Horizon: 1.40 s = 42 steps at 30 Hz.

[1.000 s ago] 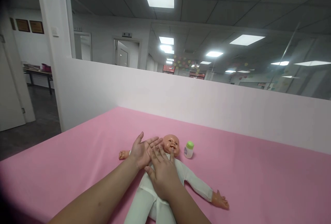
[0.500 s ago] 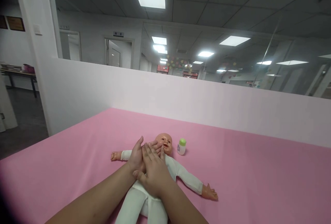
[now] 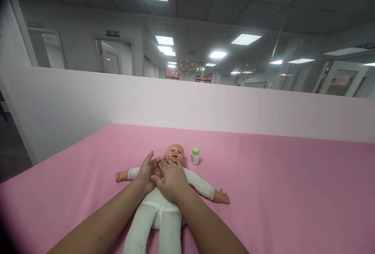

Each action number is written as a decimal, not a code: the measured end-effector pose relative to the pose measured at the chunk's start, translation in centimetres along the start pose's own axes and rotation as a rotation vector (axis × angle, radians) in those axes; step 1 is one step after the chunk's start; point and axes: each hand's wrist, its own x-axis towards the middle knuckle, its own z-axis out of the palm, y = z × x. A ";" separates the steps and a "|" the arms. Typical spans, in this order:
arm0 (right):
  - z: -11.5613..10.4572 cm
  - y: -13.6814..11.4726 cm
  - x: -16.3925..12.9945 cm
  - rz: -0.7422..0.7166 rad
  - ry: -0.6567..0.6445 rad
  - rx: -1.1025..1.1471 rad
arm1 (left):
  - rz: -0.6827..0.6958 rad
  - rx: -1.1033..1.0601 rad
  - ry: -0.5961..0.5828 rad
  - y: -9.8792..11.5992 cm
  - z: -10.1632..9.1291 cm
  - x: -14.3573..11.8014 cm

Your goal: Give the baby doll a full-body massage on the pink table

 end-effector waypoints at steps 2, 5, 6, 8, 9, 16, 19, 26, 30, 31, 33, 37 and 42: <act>-0.5 0.3 0.1 -0.030 0.052 0.066 | 0.019 0.046 -0.012 -0.1 -0.2 0.2; -0.9 0.9 0.1 -0.068 0.139 0.188 | 0.095 0.213 0.048 -0.3 -1.0 0.9; -0.9 1.1 0.2 -0.053 0.182 0.216 | 0.156 0.308 0.094 -0.2 -1.3 1.2; -1.1 1.7 0.3 0.028 0.284 0.226 | 0.302 0.531 0.188 0.0 -2.1 1.7; -1.2 2.0 0.3 0.081 0.331 0.220 | 0.354 0.635 0.227 0.2 -2.4 2.0; -3.3 4.5 0.2 0.475 0.238 0.132 | 0.204 1.172 0.344 1.5 -3.9 2.0; -4.2 5.1 -0.6 0.564 0.082 0.088 | 0.192 1.494 0.328 2.5 -4.2 1.6; -4.0 6.4 -1.5 0.554 -0.169 0.167 | -0.023 1.778 0.245 4.4 -4.4 0.9; -2.8 6.9 -1.1 0.483 -0.106 0.209 | 0.085 1.848 0.300 4.2 -4.4 1.0; -2.6 7.0 -1.0 0.469 -0.085 0.223 | 0.103 1.852 0.316 4.2 -4.4 1.1; -2.1 7.0 -0.7 0.456 -0.046 0.235 | 0.128 1.834 0.342 4.0 -4.4 1.2; -1.2 7.5 -0.3 0.479 0.042 0.200 | 0.202 1.750 0.387 3.4 -4.5 1.4; 0.7 8.5 0.3 0.538 0.105 0.139 | 0.299 1.694 0.451 2.5 -4.8 1.7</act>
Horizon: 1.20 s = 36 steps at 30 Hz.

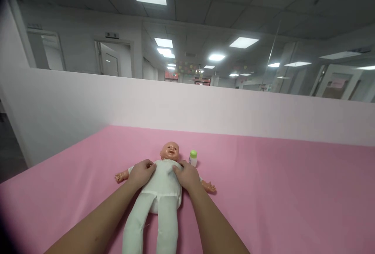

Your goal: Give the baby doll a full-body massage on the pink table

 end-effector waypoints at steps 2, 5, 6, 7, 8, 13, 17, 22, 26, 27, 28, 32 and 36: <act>0.9 0.4 0.2 -0.011 0.049 -0.040 | 0.026 -0.048 0.061 -0.1 0.3 0.0; 2.0 1.0 -0.1 -0.082 0.079 -0.069 | 0.066 -0.119 0.147 -0.2 0.7 -0.2; 2.2 1.2 -0.4 -0.117 0.077 -0.055 | 0.078 -0.140 0.165 -0.2 0.8 -0.2; 2.3 1.4 -0.6 -0.155 0.071 -0.031 | 0.091 -0.161 0.178 -0.2 0.9 -0.3; 2.2 1.5 -0.9 -0.191 0.073 -0.009 | 0.107 -0.183 0.185 -0.2 1.1 -0.3; 0.8 0.9 -1.8 -0.279 0.081 0.006 | 0.148 -0.262 0.212 0.0 1.6 -0.2; -0.6 0.1 -2.4 -0.316 0.081 0.042 | 0.153 -0.322 0.222 0.4 1.4 -0.2; -1.9 -1.4 -4.7 -0.664 -0.077 0.234 | 0.164 -0.406 0.200 1.2 1.3 -0.7; -2.1 -3.8 -6.8 -0.851 -0.328 0.273 | 0.156 -0.428 0.167 1.3 1.7 -0.9; -2.0 -4.3 -7.2 -0.872 -0.392 0.253 | 0.145 -0.435 0.165 1.2 1.8 -0.8; -2.0 -4.7 -7.3 -0.883 -0.443 0.226 | 0.133 -0.444 0.162 1.2 1.9 -0.8; -1.8 -4.7 -6.6 -0.837 -0.488 0.090 | 0.096 -0.477 0.125 1.1 2.0 -0.7; -1.6 -3.2 -4.5 -0.675 -0.435 -0.026 | 0.116 -0.454 0.116 1.4 2.0 -0.9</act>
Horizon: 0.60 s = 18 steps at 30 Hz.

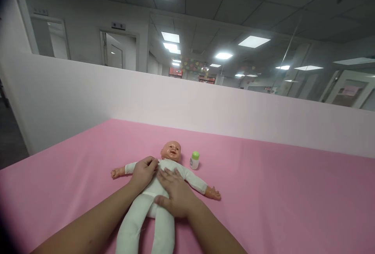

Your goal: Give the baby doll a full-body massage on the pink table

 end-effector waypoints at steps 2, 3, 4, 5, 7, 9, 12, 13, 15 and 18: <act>0.0 1.3 0.2 0.109 0.024 -0.020 | 0.017 0.037 -0.006 0.3 0.0 -0.2; 0.0 2.0 0.3 0.162 0.042 -0.020 | 0.027 0.054 -0.011 0.5 0.0 -0.3; 0.0 2.5 0.3 0.213 0.062 -0.014 | 0.038 0.067 -0.017 0.7 0.0 -0.4; 0.0 3.1 0.3 0.259 0.084 -0.005 | 0.050 0.072 -0.023 0.9 0.0 -0.5; 0.0 3.9 0.1 0.335 0.135 0.012 | 0.084 0.071 -0.035 1.4 -0.1 -0.8; -0.1 4.4 -0.2 0.391 0.194 0.012 | 0.132 0.079 -0.057 2.1 -0.1 -1.2; -0.6 4.9 -0.6 0.437 0.248 -0.004 | 0.229 0.062 -0.203 3.6 -0.5 -2.3; -0.7 5.0 -0.6 0.452 0.256 -0.007 | 0.258 0.036 -0.285 4.2 -0.7 -2.7; -0.9 5.2 -0.7 0.497 0.272 -0.018 | 0.300 -0.038 -0.476 5.5 -1.1 -3.7; -1.0 5.6 -0.7 0.593 0.329 -0.029 | 0.324 -0.132 -0.740 7.2 -1.6 -4.9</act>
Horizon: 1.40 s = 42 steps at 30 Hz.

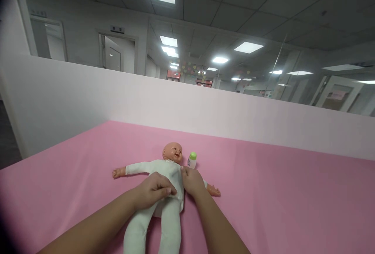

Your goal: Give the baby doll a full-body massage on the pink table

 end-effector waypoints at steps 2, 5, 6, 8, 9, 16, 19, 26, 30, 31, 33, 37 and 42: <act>0.0 0.1 0.1 0.040 0.023 0.011 | 0.023 -0.046 -0.124 0.8 0.2 -0.2; 0.0 0.1 0.0 0.039 0.006 0.016 | 0.067 -0.034 -0.213 1.0 0.6 -0.1; 0.0 0.1 0.0 0.032 -0.004 0.012 | 0.084 -0.013 -0.210 0.9 0.7 0.1; 0.0 0.2 -0.1 0.016 -0.022 0.010 | 0.115 0.041 -0.162 0.7 0.9 0.4; 0.0 0.2 -0.1 0.006 -0.032 0.020 | 0.125 0.070 -0.130 0.5 1.0 0.5; 0.0 0.4 -0.2 -0.066 -0.061 0.103 | 0.004 0.300 -0.101 -2.0 0.5 1.3; -0.3 0.3 -0.4 -0.066 -0.081 0.104 | -0.069 0.365 -0.024 -3.7 0.1 1.6; -0.9 -0.3 -0.8 -0.042 -0.089 0.124 | -0.162 0.431 0.170 -7.1 -0.9 2.1; -1.0 -0.7 -1.0 -0.050 -0.086 0.126 | -0.235 0.442 0.263 -8.2 -1.4 2.1; -1.0 -0.8 -1.0 -0.056 -0.083 0.129 | -0.273 0.441 0.279 -8.5 -1.5 2.1; -1.0 -0.7 -0.9 -0.074 -0.071 0.133 | -0.337 0.431 0.302 -9.0 -1.7 2.2; -0.9 -0.7 -0.8 -0.083 -0.032 0.094 | -0.341 0.358 0.328 -10.0 -2.0 2.4; -1.3 -2.9 -2.5 -0.413 0.027 0.172 | -0.346 0.162 0.426 -11.0 -2.1 2.6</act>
